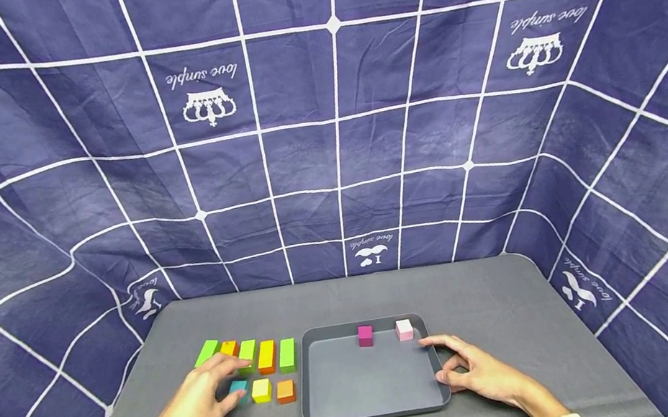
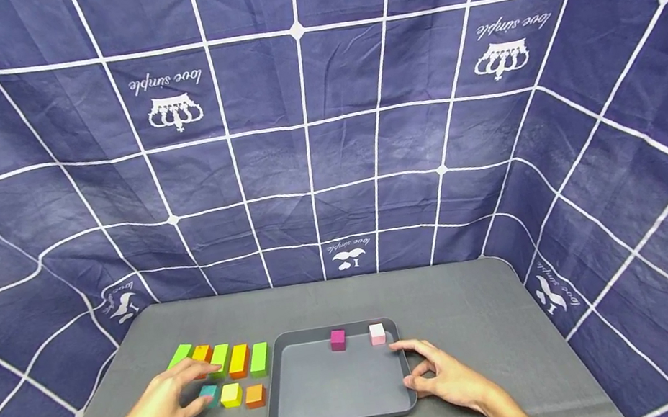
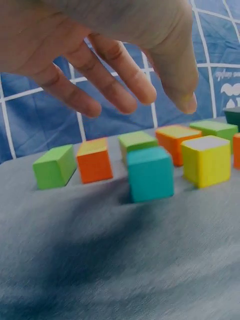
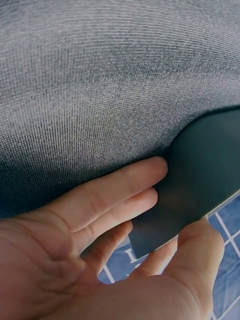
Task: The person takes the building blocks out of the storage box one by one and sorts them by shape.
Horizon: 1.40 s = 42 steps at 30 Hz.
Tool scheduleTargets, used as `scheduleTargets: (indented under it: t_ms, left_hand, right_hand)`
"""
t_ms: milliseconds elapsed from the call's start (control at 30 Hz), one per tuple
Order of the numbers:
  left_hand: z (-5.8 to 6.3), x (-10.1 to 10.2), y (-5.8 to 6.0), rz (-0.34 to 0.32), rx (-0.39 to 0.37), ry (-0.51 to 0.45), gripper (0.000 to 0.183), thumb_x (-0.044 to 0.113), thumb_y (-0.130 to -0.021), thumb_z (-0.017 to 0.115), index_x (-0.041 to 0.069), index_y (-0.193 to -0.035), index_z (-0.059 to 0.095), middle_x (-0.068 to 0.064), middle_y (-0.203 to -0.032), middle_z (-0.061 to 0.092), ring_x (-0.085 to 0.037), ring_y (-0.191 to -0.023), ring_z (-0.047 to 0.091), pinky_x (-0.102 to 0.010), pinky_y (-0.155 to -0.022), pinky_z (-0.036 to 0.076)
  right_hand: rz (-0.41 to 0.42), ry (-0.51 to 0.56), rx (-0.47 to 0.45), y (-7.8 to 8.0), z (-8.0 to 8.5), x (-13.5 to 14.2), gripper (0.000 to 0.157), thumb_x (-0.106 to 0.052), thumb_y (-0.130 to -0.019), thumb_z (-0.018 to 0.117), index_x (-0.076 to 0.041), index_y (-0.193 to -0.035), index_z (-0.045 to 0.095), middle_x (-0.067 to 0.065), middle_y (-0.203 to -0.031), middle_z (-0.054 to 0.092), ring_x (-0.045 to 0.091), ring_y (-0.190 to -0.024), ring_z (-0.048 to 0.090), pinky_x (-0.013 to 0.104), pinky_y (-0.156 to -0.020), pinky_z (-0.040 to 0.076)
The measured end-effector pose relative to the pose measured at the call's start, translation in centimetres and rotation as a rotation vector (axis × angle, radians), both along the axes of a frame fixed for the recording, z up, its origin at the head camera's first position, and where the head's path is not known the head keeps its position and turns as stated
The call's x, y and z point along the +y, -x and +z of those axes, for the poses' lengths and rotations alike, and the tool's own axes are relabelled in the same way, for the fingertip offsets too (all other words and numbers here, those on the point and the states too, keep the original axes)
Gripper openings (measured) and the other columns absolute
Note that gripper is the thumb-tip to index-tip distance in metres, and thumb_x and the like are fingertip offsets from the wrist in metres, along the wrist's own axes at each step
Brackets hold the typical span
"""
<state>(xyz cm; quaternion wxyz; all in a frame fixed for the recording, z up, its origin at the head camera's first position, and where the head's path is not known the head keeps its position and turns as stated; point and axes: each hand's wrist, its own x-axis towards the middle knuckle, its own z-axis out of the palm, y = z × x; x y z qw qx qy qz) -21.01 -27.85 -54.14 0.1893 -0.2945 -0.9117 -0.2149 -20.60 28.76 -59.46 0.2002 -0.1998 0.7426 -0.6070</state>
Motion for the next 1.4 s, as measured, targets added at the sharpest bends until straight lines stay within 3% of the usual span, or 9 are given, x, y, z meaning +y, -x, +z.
scheduleTargets:
  t_ms: [133, 367, 533, 700, 900, 1400]
  left_hand:
    - [0.9, 1.1, -0.3, 0.056, -0.044, 0.001, 0.05, 0.006, -0.084, 0.103, 0.018, -0.129, 0.085, 0.005, -0.124, 0.08, -0.014, -0.095, 0.079, -0.037, -0.083, 0.069]
    - [1.7, 3.7, -0.2, 0.135, -0.029, 0.047, 0.043, 0.015, -0.09, 0.1, 0.02, -0.13, 0.086, 0.005, -0.127, 0.081, -0.026, -0.118, 0.081, -0.053, -0.099, 0.069]
    - [2.0, 5.7, 0.4, 0.114, -0.032, 0.031, 0.042, 0.015, -0.092, 0.099, 0.02, -0.132, 0.086, 0.01, -0.125, 0.081, -0.018, -0.114, 0.081, -0.047, -0.099, 0.069]
    - [2.1, 7.7, 0.8, 0.09, -0.09, 0.009, 0.042, 0.017, -0.095, 0.098, 0.024, -0.135, 0.085, 0.011, -0.127, 0.08, -0.016, -0.107, 0.08, -0.039, -0.089, 0.068]
    - [2.0, 10.5, 1.8, 0.032, -0.129, 0.02, 0.042, 0.021, -0.099, 0.095, 0.021, -0.139, 0.083, 0.005, -0.132, 0.079, -0.02, -0.116, 0.082, -0.042, -0.095, 0.07]
    - [1.8, 17.3, 4.0, -0.087, -0.271, 0.032, 0.047, 0.022, -0.102, 0.091, 0.015, -0.147, 0.079, -0.003, -0.136, 0.077, -0.026, -0.124, 0.079, -0.052, -0.106, 0.068]
  right_hand:
    - [-0.008, -0.018, -0.005, 0.1, 0.0, -0.1, 0.071, -0.01, -0.113, 0.076, -0.002, -0.175, 0.042, 0.023, -0.113, 0.08, 0.018, -0.109, 0.084, 0.029, -0.097, 0.07]
    - [0.004, -0.013, -0.024, 0.2, -0.1, 0.1, 0.072, -0.009, -0.113, 0.075, -0.001, -0.175, 0.04, 0.022, -0.113, 0.08, 0.018, -0.112, 0.083, 0.029, -0.099, 0.069]
    - [0.001, -0.023, -0.013, 0.4, 0.0, 0.1, 0.072, -0.01, -0.113, 0.075, -0.003, -0.176, 0.041, 0.017, -0.111, 0.08, 0.018, -0.11, 0.083, 0.029, -0.097, 0.069]
    - [0.006, -0.02, -0.006, 0.5, 0.0, -0.2, 0.071, -0.01, -0.114, 0.075, -0.003, -0.176, 0.041, 0.013, -0.11, 0.081, 0.021, -0.11, 0.083, 0.029, -0.097, 0.069]
    - [0.011, -0.022, -0.005, 0.5, 0.0, -0.5, 0.071, -0.009, -0.113, 0.075, -0.003, -0.175, 0.041, 0.009, -0.11, 0.081, 0.022, -0.109, 0.084, 0.029, -0.097, 0.069]
    - [0.025, 0.008, -0.012, 0.2, -0.2, -0.1, 0.072, -0.006, -0.113, 0.075, 0.0, -0.176, 0.04, 0.034, -0.125, 0.073, 0.021, -0.114, 0.084, 0.032, -0.099, 0.07]
